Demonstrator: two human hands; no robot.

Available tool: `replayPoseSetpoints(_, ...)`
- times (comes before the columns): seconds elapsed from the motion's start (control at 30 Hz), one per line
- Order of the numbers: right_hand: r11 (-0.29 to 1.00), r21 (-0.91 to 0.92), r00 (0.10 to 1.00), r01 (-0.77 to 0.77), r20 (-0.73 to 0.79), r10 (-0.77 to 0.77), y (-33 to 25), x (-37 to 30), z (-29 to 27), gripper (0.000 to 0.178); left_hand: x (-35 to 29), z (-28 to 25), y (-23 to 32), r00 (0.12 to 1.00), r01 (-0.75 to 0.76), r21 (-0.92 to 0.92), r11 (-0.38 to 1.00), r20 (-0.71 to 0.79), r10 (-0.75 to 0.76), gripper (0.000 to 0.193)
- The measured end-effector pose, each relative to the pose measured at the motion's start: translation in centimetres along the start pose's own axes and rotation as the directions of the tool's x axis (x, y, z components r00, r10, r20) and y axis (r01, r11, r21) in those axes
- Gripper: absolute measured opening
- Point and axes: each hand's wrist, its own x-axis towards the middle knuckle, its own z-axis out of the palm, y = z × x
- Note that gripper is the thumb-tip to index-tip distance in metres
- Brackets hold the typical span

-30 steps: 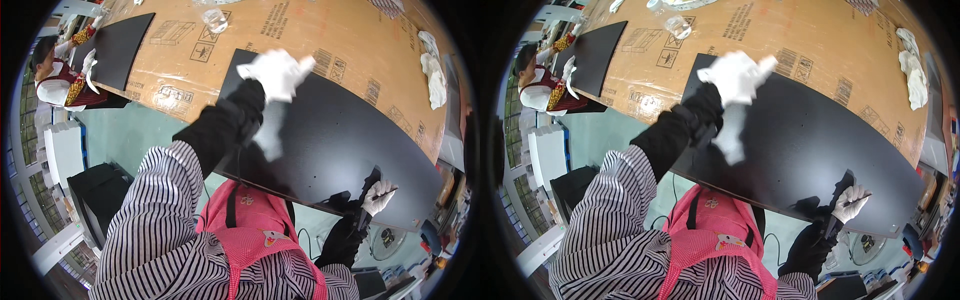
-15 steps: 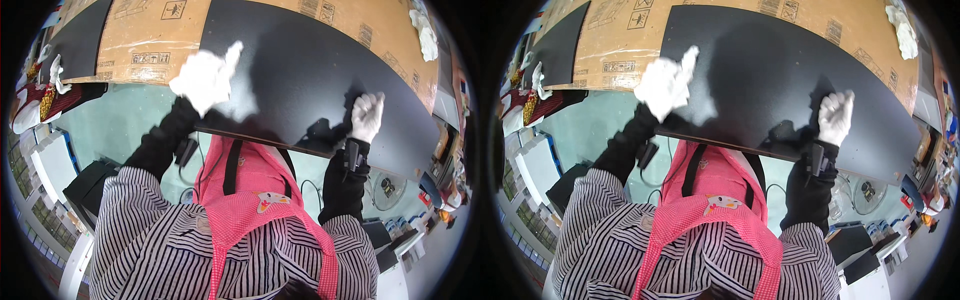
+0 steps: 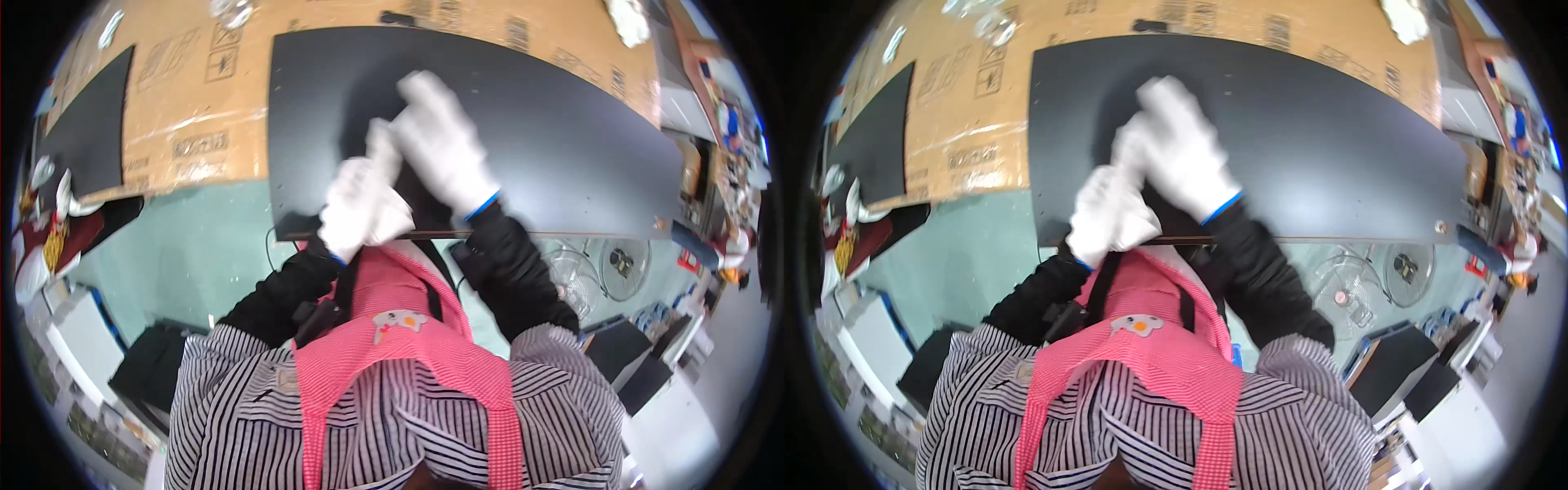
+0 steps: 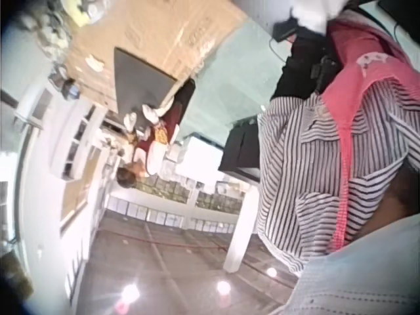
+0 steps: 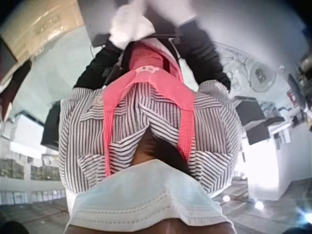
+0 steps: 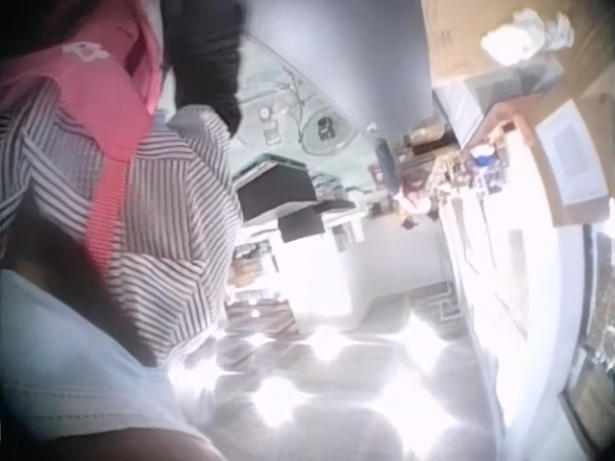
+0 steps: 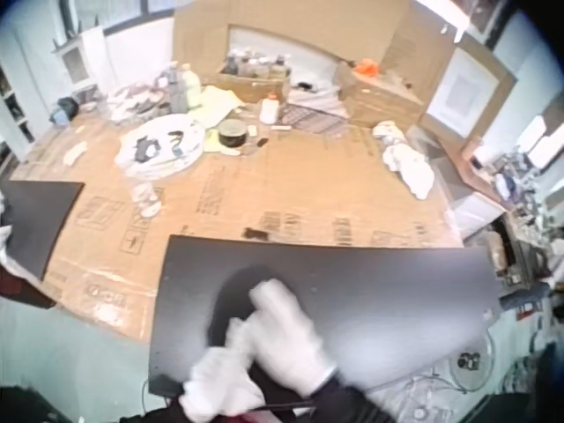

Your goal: Cleaning and wiping a black furniture panel with a blue sponge and white cloth.

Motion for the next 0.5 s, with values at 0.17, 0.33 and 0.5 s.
replayPoseSetpoints(0.17,0.998,0.023,0.988,0.061,0.140,-0.063,-7.2,-6.1,5.5,0.059,0.1,-4.7,-0.9,0.930,0.335,-0.382,0.861,0.279,-0.238,0.073)
replayPoseSetpoints(0.33,0.921,-0.228,0.913,0.316,0.338,-0.229,-5.7,-5.1,6.0,0.036,0.6,-9.5,2.2,0.818,0.567,-0.260,0.782,0.059,-0.573,0.066)
replayPoseSetpoints(0.5,0.784,-0.465,0.909,-0.412,-0.147,0.391,-0.2,-4.7,-4.9,0.022,-0.1,-13.0,1.0,0.880,0.443,-0.106,0.890,-0.141,-0.454,0.062)
